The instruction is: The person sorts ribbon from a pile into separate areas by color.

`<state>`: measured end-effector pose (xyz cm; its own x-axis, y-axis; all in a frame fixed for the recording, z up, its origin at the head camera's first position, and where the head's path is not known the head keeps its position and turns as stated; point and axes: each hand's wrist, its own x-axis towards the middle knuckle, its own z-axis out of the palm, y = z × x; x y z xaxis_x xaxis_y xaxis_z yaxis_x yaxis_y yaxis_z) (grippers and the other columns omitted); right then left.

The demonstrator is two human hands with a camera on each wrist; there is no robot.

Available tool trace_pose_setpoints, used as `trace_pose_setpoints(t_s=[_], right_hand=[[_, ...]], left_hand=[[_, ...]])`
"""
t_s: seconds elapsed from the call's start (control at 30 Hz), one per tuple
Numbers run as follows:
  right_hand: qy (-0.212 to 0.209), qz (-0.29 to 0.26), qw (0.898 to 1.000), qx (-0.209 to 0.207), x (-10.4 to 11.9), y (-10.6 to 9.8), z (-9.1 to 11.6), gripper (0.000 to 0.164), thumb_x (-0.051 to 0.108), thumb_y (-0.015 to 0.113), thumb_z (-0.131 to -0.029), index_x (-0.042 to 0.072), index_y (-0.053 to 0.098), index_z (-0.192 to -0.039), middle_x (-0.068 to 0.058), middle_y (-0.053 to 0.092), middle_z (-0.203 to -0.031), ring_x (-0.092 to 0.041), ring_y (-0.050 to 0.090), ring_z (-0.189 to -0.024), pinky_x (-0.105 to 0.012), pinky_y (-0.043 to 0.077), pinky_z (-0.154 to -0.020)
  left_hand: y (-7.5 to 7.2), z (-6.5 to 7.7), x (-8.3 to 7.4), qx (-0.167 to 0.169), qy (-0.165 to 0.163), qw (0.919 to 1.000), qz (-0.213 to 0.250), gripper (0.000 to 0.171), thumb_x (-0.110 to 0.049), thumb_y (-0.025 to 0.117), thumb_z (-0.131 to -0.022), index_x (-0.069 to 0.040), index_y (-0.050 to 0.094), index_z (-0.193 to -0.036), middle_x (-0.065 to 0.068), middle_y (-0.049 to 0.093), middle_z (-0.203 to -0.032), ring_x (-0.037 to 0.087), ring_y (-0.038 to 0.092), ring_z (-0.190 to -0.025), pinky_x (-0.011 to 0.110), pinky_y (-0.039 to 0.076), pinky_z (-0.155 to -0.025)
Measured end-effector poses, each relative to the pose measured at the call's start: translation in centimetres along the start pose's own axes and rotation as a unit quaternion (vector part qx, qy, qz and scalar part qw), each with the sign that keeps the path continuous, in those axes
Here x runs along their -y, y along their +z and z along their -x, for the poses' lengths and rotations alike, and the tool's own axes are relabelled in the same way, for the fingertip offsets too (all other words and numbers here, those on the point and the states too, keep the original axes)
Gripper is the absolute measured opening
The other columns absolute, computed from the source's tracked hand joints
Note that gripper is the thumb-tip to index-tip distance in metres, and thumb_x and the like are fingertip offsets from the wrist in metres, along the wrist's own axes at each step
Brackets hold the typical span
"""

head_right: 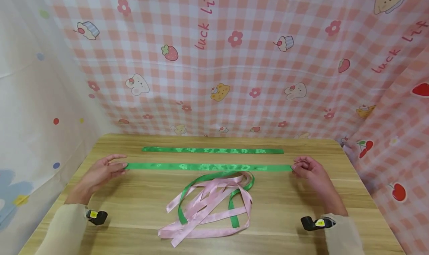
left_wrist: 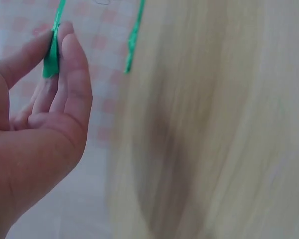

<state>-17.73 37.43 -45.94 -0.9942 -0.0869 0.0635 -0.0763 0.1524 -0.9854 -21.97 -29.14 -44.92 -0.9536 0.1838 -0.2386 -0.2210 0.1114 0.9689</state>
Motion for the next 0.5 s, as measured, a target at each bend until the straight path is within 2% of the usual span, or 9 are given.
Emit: trace_pose_setpoints(t_s=[0.1, 0.23, 0.37, 0.5], right_hand=[[0.009, 0.062, 0.998, -0.032, -0.4, 0.3, -1.0, 0.015, 0.007, 0.059, -0.1, 0.003, 0.054, -0.114, 0.015, 0.065, -0.087, -0.001, 0.062, -0.079, -0.019, 0.052, -0.069], [0.013, 0.145, 0.987, -0.065, -1.2, 0.7, -2.2, 0.029, 0.009, 0.056, -0.101, -0.01, 0.047, -0.121, 0.017, 0.063, -0.085, -0.003, 0.058, -0.074, -0.022, 0.05, -0.064], [0.022, 0.167, 0.982, -0.083, -2.2, 1.0, -3.4, 0.029, 0.008, 0.054, -0.101, -0.011, 0.047, -0.122, 0.014, 0.062, -0.083, -0.006, 0.056, -0.068, -0.024, 0.049, -0.059], [0.021, 0.197, 0.974, -0.107, -2.7, 1.5, -4.5, 0.027, 0.006, 0.055, -0.099, -0.011, 0.05, -0.119, 0.006, 0.068, -0.086, 0.0, 0.055, -0.071, -0.02, 0.047, -0.061]], left_hand=[[0.4, -1.0, 0.3, -0.038, -0.014, 0.9992, 0.002, 0.054, -0.015, 0.068, -0.095, 0.003, 0.042, -0.138, -0.005, 0.071, -0.094, 0.009, 0.069, -0.084, 0.027, 0.057, -0.083], [1.0, -2.4, 0.8, -0.081, -0.017, 0.9965, 0.01, 0.056, -0.011, 0.068, -0.095, 0.007, 0.04, -0.14, -0.006, 0.071, -0.089, 0.007, 0.069, -0.081, 0.024, 0.057, -0.079], [1.5, -3.6, 1.2, -0.103, -0.015, 0.9945, 0.014, 0.055, -0.006, 0.062, -0.097, 0.011, 0.035, -0.143, -0.008, 0.071, -0.086, 0.006, 0.069, -0.08, 0.022, 0.057, -0.077], [1.7, -4.8, 1.4, -0.129, -0.02, 0.9914, 0.01, 0.057, -0.009, 0.064, -0.096, 0.01, 0.036, -0.143, -0.01, 0.071, -0.082, 0.003, 0.068, -0.074, 0.02, 0.056, -0.072]])
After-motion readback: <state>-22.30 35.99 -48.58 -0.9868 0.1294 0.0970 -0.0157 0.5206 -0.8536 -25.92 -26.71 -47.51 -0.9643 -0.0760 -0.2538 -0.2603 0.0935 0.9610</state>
